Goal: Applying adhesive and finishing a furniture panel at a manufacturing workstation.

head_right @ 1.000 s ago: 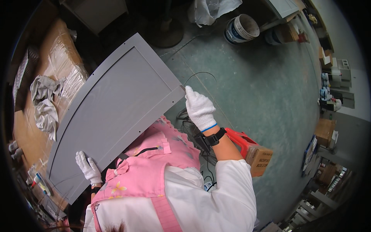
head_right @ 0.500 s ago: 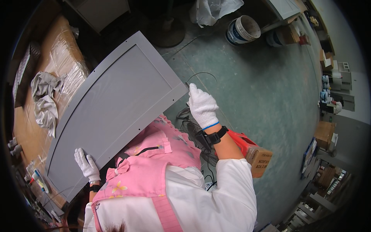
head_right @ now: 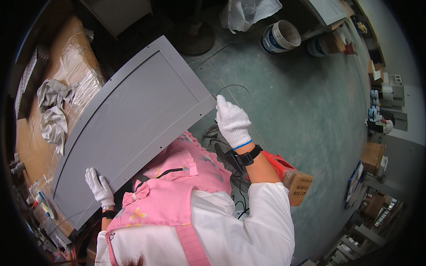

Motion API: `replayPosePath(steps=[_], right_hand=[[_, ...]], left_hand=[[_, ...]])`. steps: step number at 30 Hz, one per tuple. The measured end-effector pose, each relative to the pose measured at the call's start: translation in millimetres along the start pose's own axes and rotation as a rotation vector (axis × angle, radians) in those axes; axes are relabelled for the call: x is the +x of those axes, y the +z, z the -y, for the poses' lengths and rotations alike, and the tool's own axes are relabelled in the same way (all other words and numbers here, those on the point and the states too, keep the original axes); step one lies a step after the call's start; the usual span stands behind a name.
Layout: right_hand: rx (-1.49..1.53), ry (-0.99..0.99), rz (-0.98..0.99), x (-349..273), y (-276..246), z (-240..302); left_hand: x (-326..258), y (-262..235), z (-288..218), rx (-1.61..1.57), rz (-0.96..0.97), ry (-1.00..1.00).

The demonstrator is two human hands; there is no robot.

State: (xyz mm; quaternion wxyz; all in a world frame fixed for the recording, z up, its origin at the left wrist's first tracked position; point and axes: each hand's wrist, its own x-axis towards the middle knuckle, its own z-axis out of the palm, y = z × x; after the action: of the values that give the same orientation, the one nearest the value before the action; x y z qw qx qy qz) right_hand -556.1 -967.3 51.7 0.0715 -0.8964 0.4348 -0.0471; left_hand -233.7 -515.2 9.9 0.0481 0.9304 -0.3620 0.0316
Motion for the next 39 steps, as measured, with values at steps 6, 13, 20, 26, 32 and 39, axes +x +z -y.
replayPosePath(steps=[6, 13, 20, 26, 32, 39], right_hand=[[-0.005, 0.141, 0.032, 5.5, 2.5, -6.0], [0.125, -0.021, -0.046, 13.5, 12.4, -15.2], [0.292, 0.104, -0.07, 77.7, 15.1, -5.7], [0.55, 0.226, -0.035, 151.3, 37.3, 68.4], [0.337, 0.185, 0.007, 189.1, 42.5, 84.3], [0.348, 0.222, 0.039, 193.8, 40.2, 95.2]], left_hand=[[-1.8, -1.2, 0.2, 0.017, 0.002, -0.009], [3.1, -7.9, -5.6, 0.025, 0.008, -0.015], [2.1, -9.0, -7.2, -0.001, -0.006, -0.035], [5.8, -11.1, -8.4, -0.008, 0.009, -0.06], [5.0, -11.3, -7.5, -0.014, 0.02, -0.072], [4.3, -9.2, -5.1, -0.019, 0.018, -0.056]])
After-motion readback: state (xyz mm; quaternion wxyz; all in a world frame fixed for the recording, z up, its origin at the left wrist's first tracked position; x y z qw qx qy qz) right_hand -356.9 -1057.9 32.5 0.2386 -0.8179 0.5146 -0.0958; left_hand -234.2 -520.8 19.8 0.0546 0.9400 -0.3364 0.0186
